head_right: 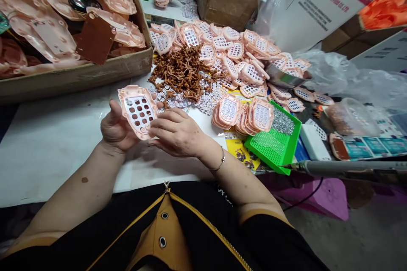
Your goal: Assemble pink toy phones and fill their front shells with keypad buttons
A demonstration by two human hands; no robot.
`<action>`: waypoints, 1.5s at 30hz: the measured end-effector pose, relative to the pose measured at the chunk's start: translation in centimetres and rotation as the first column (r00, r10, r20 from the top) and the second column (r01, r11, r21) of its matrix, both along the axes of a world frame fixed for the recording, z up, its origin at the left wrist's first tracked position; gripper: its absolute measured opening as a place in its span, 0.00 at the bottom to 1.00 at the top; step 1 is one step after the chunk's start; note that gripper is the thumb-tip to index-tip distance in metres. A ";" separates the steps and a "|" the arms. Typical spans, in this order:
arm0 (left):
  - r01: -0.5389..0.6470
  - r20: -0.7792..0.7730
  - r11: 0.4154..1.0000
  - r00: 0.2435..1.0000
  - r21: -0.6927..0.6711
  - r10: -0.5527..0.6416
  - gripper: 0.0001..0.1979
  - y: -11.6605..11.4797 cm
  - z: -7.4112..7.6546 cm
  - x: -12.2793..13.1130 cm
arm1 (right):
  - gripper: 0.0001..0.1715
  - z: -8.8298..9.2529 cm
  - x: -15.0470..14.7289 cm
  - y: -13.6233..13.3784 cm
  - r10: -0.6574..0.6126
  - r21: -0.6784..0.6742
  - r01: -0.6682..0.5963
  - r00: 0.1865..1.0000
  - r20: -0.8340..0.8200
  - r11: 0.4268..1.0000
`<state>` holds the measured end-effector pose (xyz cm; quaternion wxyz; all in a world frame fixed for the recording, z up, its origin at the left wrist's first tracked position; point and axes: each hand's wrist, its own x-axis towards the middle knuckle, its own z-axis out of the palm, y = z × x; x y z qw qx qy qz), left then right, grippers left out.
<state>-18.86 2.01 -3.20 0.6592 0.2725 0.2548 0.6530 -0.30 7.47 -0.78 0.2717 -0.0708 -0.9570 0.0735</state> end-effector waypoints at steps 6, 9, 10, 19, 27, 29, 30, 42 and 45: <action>0.044 0.026 0.999 0.999 -0.026 -0.043 0.35 0.0 0.2 0.1 | 0.20 -1.2 -0.1 -0.6 0.016 0.000 -0.016 0.999 -0.033 1.000; 0.012 0.035 1.000 0.999 -0.020 -0.011 0.34 0.0 0.6 -0.1 | 0.21 -1.1 0.6 0.0 -0.043 0.024 0.045 0.997 -0.063 0.999; -0.006 0.040 1.000 0.999 -0.020 0.007 0.34 0.0 0.7 -0.1 | 0.21 -1.1 1.1 0.4 -0.112 0.012 0.114 0.991 -0.077 0.993; -0.230 0.029 0.972 0.973 0.039 0.229 0.22 0.2 0.8 -0.6 | 0.29 -3.9 2.5 -0.1 -0.314 -0.048 0.356 0.873 0.374 0.933; -0.226 0.055 0.974 0.973 0.014 0.225 0.28 0.6 0.4 -0.5 | 0.19 -3.0 3.0 1.1 -0.562 -0.865 0.303 0.826 0.030 0.399; -0.211 0.067 0.977 0.975 -0.025 0.212 0.30 0.7 0.3 -0.3 | 0.21 -2.6 3.5 1.6 -0.599 -0.994 0.047 0.800 -0.022 0.099; -0.199 0.070 0.979 0.977 -0.037 0.202 0.30 0.6 0.2 -0.2 | 0.23 -2.5 3.6 1.7 -0.618 -0.999 -0.048 0.785 -0.030 -0.013; -0.054 0.010 0.989 0.998 -0.136 0.056 0.37 0.2 -0.2 0.6 | 0.24 -1.3 2.1 0.5 -0.647 -0.932 -0.318 0.751 -0.135 -0.175; -0.048 0.017 0.993 0.999 -0.103 0.050 0.40 0.1 0.0 0.6 | 0.24 -1.1 1.9 0.4 -0.682 -0.969 -0.240 0.719 -0.134 -0.063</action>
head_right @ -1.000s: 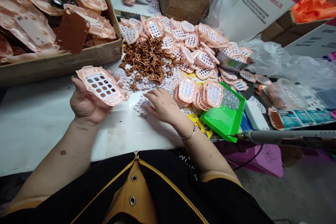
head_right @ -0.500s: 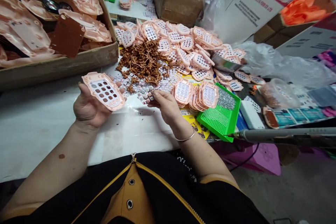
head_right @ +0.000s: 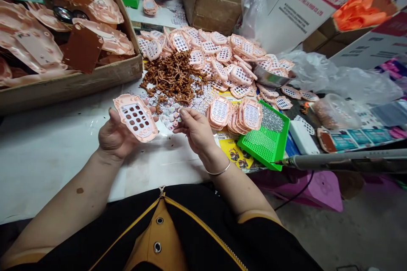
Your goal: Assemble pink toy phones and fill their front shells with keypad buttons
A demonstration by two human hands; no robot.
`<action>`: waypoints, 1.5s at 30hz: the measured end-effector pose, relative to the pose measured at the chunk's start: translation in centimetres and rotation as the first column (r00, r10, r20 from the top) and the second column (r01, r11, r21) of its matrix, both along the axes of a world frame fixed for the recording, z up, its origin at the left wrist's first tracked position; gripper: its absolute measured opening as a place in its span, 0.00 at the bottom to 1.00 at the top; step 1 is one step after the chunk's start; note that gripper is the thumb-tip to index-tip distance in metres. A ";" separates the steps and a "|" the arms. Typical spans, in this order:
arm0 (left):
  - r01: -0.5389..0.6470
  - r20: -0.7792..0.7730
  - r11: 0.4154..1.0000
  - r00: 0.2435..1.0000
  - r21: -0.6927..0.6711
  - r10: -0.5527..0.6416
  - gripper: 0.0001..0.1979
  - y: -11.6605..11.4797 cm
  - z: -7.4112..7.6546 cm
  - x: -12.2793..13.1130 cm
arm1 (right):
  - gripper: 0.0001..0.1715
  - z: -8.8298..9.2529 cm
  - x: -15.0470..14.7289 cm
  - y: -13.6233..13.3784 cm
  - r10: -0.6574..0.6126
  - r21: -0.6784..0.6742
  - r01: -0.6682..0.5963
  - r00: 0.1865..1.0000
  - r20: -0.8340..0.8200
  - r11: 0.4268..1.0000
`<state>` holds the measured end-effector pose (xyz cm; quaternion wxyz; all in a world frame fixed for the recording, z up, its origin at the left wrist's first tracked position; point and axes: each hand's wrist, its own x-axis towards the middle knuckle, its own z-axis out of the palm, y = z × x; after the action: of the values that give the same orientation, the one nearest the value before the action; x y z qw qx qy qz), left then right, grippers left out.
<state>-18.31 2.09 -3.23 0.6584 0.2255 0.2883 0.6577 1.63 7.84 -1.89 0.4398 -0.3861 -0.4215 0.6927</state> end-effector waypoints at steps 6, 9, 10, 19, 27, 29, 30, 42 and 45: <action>0.273 -0.017 0.957 0.962 0.097 -0.272 0.39 -0.8 0.0 0.1 | 0.19 -0.3 -0.2 0.1 -0.061 0.378 -0.075 0.939 0.337 0.923; 0.377 -0.058 0.920 0.926 0.108 -0.372 0.38 -0.9 -0.4 0.3 | 0.18 -0.5 -0.4 0.5 -0.054 0.448 -0.155 0.907 0.419 0.880; 0.388 -0.061 0.916 0.922 0.103 -0.383 0.39 -0.9 -0.5 0.4 | 0.19 -0.5 -0.5 0.5 -0.038 0.443 -0.164 0.910 0.412 0.881; 0.243 0.065 0.969 0.967 0.037 -0.245 0.42 -0.8 -0.4 0.4 | 0.21 -1.7 -1.3 -0.7 0.076 0.197 -0.102 0.988 0.137 0.975; 0.193 -0.006 0.981 0.981 0.000 -0.193 0.40 -0.8 -0.7 0.5 | 0.09 -0.1 -0.4 -1.2 -0.443 0.874 -0.113 0.827 0.346 0.472; 0.203 -0.031 0.979 0.979 0.003 -0.203 0.39 -0.7 -0.8 0.5 | 0.12 0.4 -0.5 -1.8 -0.490 0.914 -0.298 0.774 0.401 0.276; 0.209 -0.045 0.978 0.977 0.014 -0.209 0.38 -0.7 -0.9 0.5 | 0.13 0.6 -0.7 -2.0 -0.502 0.901 -0.374 0.748 0.434 0.221; 0.237 -0.006 0.971 0.971 0.014 -0.237 0.46 -0.6 -0.2 0.7 | 0.36 0.9 -0.9 -1.8 -0.343 0.716 -0.698 0.680 0.648 -0.031; 0.219 0.016 0.976 0.976 0.013 -0.219 0.47 -0.6 0.0 0.8 | 0.31 0.5 -0.9 -2.1 -0.436 0.727 -0.671 0.704 0.561 -0.148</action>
<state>-17.53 1.47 -3.28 0.7280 0.2537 0.2524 0.5848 0.69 5.70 -1.44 0.2951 -0.0878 -0.9507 -0.0379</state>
